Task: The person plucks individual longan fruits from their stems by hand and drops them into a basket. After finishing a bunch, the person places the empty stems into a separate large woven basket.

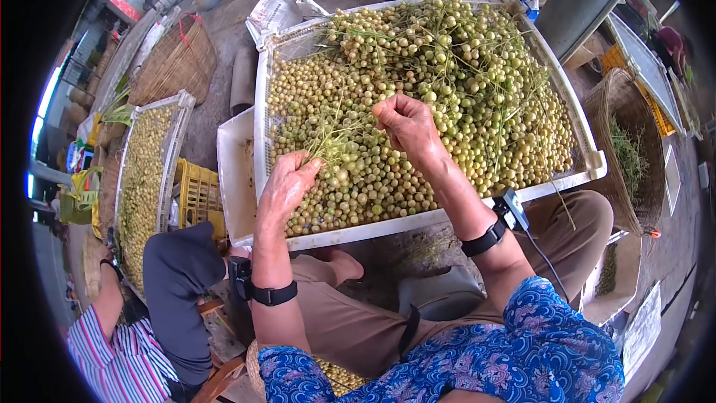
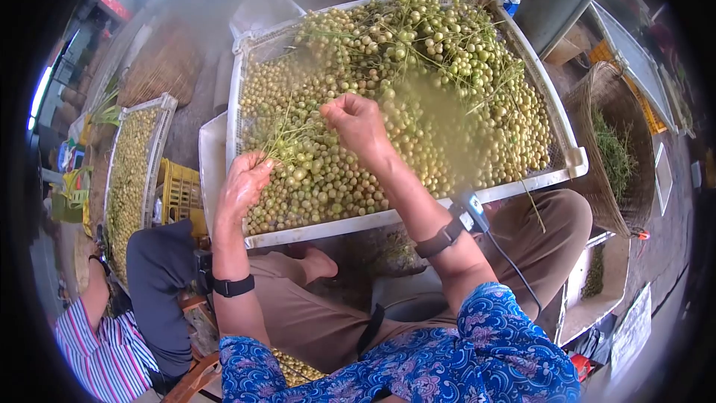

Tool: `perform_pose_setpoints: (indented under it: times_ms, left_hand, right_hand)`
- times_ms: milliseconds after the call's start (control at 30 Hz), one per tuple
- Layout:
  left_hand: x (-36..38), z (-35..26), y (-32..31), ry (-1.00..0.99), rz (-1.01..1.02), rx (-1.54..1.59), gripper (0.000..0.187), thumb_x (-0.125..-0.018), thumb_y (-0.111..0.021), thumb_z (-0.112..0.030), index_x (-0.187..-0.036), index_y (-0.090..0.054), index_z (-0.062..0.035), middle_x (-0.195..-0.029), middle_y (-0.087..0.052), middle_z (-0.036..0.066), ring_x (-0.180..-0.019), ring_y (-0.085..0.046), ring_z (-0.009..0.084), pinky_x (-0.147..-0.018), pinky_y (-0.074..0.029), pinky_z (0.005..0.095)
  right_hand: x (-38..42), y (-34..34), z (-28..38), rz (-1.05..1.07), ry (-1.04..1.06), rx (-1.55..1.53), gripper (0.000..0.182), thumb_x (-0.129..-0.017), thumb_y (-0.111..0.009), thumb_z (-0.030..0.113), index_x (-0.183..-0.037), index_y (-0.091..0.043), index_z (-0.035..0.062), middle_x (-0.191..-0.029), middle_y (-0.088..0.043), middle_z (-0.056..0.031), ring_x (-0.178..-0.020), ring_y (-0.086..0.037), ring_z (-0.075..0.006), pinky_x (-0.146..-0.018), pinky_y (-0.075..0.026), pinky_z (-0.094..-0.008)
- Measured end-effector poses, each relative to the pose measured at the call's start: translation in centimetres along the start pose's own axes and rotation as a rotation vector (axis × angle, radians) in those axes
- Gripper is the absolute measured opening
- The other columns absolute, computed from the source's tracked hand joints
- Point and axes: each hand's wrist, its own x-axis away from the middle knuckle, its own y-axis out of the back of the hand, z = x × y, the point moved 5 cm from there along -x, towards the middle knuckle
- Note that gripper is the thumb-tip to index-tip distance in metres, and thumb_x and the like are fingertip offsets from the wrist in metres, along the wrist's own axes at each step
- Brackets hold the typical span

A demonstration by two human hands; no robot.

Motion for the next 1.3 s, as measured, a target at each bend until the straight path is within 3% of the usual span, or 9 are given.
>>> perform_pose_setpoints:
  times_ms: [100,333,467,500,600,767,933,1033,1300]
  left_hand:
    - [0.2,0.2,0.1,0.037,0.013,0.068,0.022,-0.081,-0.05,-0.019,-0.067,-0.05,-0.0031,-0.051,-0.036,-0.004,-0.044,-0.03,0.0053,-0.04,-0.024,0.0219]
    - [0.8,0.7,0.9,0.131,0.013,0.297,0.016,-0.084,-0.047,-0.019,-0.078,-0.054,-0.0057,-0.05,-0.035,-0.007,-0.037,-0.025,0.0004,-0.031,-0.019,0.016]
    - [0.8,1.1,1.1,0.088,0.035,0.433,0.017,-0.086,-0.046,-0.018,-0.082,-0.054,-0.0036,-0.048,-0.035,-0.006,-0.033,-0.024,0.0005,-0.028,-0.018,0.0157]
    - [0.9,1.0,1.2,0.087,0.034,0.429,0.017,-0.086,-0.046,-0.018,-0.082,-0.054,-0.0036,-0.048,-0.035,-0.006,-0.033,-0.024,0.0005,-0.028,-0.018,0.0157]
    - [0.7,0.7,1.5,0.074,0.046,0.434,0.018,-0.086,-0.046,-0.018,-0.082,-0.055,-0.0029,-0.047,-0.035,-0.005,-0.032,-0.024,0.0007,-0.027,-0.019,0.0158]
    - [0.7,1.1,1.1,0.089,0.019,0.4,0.017,-0.086,-0.046,-0.019,-0.08,-0.054,-0.0044,-0.048,-0.035,-0.006,-0.034,-0.025,0.001,-0.029,-0.02,0.0158]
    - [0.8,1.0,0.8,0.103,0.037,0.38,0.017,-0.085,-0.046,-0.019,-0.08,-0.053,-0.0052,-0.05,-0.035,-0.006,-0.036,-0.026,0.0014,-0.03,-0.02,0.0165]
    - [1.1,1.0,1.1,0.095,0.039,0.419,0.017,-0.085,-0.046,-0.02,-0.079,-0.053,-0.0053,-0.049,-0.035,-0.006,-0.035,-0.026,0.0015,-0.029,-0.019,0.0165]
    - [1.1,0.9,1.6,0.057,0.073,0.594,0.015,-0.086,-0.046,-0.019,-0.08,-0.05,-0.0059,-0.048,-0.036,-0.004,-0.032,-0.027,0.0015,-0.027,-0.021,0.0157]
  right_hand:
    - [0.5,-0.1,2.0,-0.168,0.432,0.565,0.016,-0.075,-0.06,0.017,-0.072,-0.056,0.0016,-0.062,-0.057,-0.0052,-0.054,-0.05,-0.0098,-0.049,-0.04,-0.0254]
    - [-1.8,0.7,2.3,-0.083,0.248,0.034,0.013,-0.077,-0.056,0.016,-0.077,-0.054,0.0035,-0.061,-0.051,0.0034,-0.051,-0.042,-0.0048,-0.046,-0.035,-0.0208]
    - [-3.2,0.7,3.1,-0.088,0.25,0.447,0.021,-0.079,-0.054,0.019,-0.098,-0.056,0.0098,-0.1,-0.054,-0.0102,-0.081,-0.054,-0.0161,-0.061,-0.046,-0.0299]
    - [-3.9,0.4,2.8,-0.054,0.44,0.668,0.026,-0.079,-0.054,0.021,-0.104,-0.056,0.014,-0.115,-0.046,-0.0145,-0.1,-0.048,-0.0264,-0.078,-0.043,-0.0371]
    - [-1.5,-0.6,4.9,-0.273,0.854,1.144,0.026,-0.078,-0.053,0.021,-0.102,-0.056,0.0115,-0.11,-0.049,-0.0147,-0.101,-0.045,-0.0311,-0.084,-0.038,-0.0384]
    - [2.5,-3.8,5.4,0.035,0.542,0.786,0.027,-0.074,-0.061,0.027,-0.086,-0.055,0.0034,-0.071,-0.058,-0.0124,-0.064,-0.058,-0.0262,-0.058,-0.045,-0.0367]
    - [2.0,-4.8,3.5,0.103,0.655,0.684,0.016,-0.077,-0.059,0.019,-0.078,-0.054,0.0041,-0.065,-0.056,-0.0109,-0.06,-0.056,-0.0244,-0.054,-0.044,-0.0338]
    - [1.3,-2.6,2.8,0.134,0.164,-0.059,0.011,-0.083,-0.053,0.018,-0.074,-0.054,0.0107,-0.062,-0.053,0.002,-0.05,-0.043,-0.0028,-0.04,-0.032,-0.0162]
    - [0.6,-0.7,-1.7,0.113,-0.124,-0.317,0.016,-0.073,-0.051,0.003,-0.088,-0.05,0.0077,-0.073,-0.053,-0.0004,-0.05,-0.044,-0.0048,-0.036,-0.029,-0.0169]
